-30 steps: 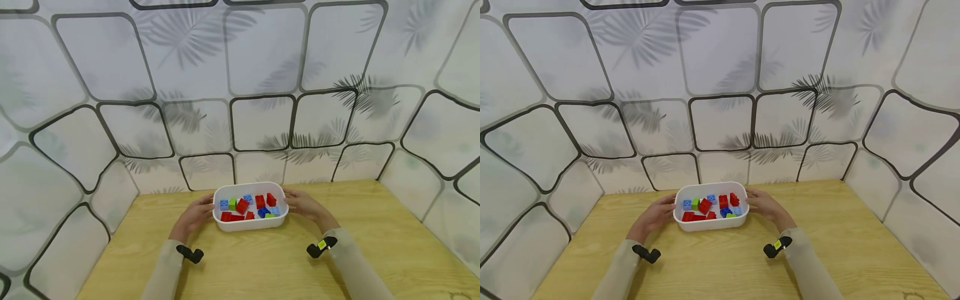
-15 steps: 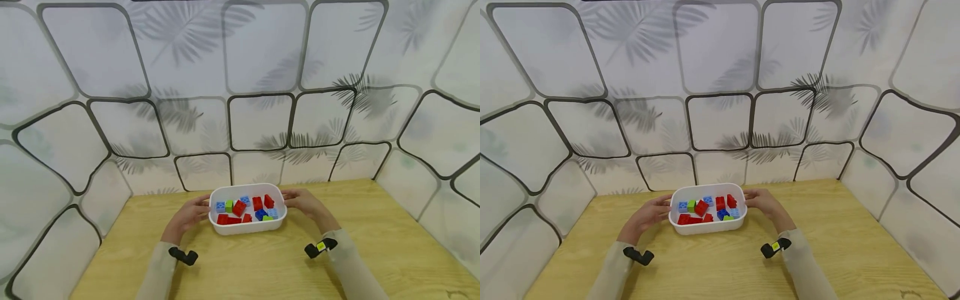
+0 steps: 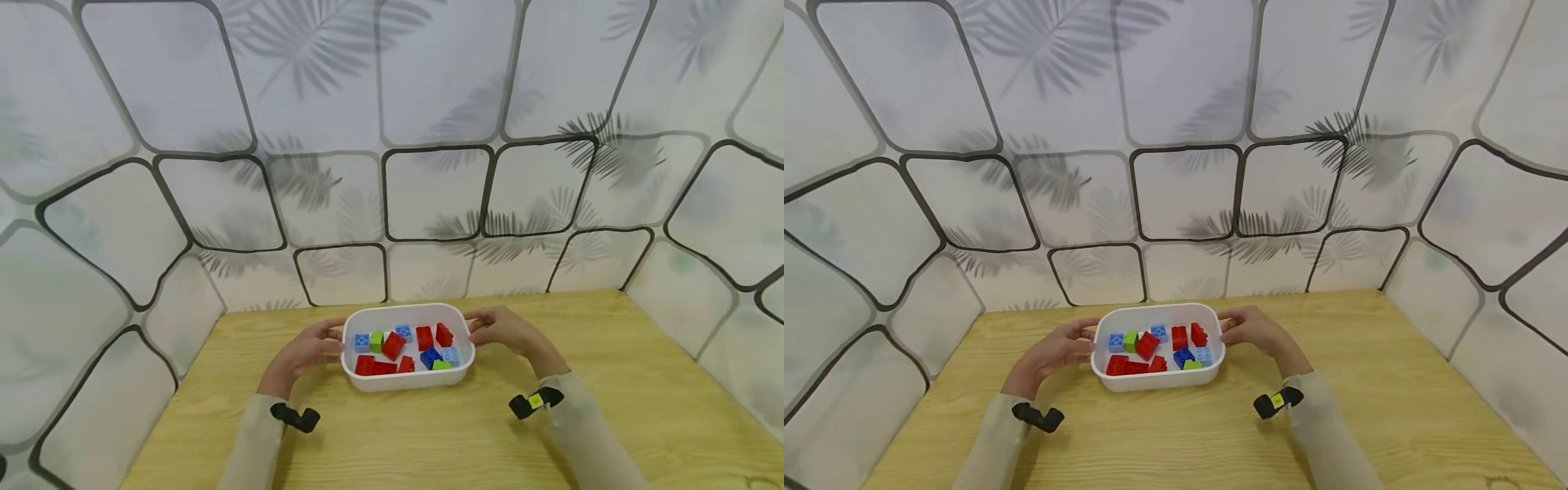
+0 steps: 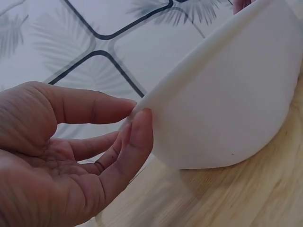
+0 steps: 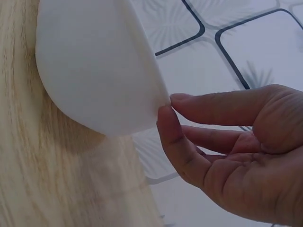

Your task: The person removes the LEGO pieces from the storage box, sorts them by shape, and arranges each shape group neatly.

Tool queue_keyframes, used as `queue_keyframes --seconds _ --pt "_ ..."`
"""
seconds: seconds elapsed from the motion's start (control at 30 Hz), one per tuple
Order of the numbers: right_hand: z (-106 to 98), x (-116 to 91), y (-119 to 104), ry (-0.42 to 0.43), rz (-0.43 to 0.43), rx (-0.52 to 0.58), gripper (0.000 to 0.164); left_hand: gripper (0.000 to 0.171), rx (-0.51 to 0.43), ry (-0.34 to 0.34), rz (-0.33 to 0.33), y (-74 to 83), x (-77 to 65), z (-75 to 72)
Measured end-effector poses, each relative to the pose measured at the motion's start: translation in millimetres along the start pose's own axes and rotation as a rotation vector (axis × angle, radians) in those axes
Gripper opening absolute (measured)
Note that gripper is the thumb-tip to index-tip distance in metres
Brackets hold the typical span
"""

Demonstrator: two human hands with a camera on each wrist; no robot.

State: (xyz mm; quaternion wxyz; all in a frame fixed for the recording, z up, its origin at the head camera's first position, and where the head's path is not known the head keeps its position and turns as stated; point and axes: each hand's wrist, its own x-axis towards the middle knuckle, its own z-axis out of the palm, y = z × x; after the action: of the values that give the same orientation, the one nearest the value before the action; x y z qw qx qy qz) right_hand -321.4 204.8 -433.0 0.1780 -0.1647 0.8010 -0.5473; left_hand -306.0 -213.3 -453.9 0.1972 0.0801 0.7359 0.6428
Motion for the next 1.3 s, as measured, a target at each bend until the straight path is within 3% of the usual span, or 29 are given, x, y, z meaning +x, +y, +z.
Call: queue_keyframes --seconds 0.2,0.7,1.1,1.3 --pt "-1 -6 -10 -0.008 -0.01 -0.097 0.06 0.069 -0.014 -0.018 0.008 -2.1 -2.0 -1.8" --pt "6 -2 -17 0.061 -0.018 -0.167 0.055 0.07 -0.028 0.013 -0.005 5.3 -3.2 -3.6" --pt "29 12 -16 0.106 -0.069 -0.168 0.048 0.068 -0.032 0.021 0.0 3.1 -11.1 -26.5" --pt "38 11 -16 0.176 -0.066 -0.245 0.047 0.067 -0.05 0.006 -0.008 -3.0 -11.4 -27.4"
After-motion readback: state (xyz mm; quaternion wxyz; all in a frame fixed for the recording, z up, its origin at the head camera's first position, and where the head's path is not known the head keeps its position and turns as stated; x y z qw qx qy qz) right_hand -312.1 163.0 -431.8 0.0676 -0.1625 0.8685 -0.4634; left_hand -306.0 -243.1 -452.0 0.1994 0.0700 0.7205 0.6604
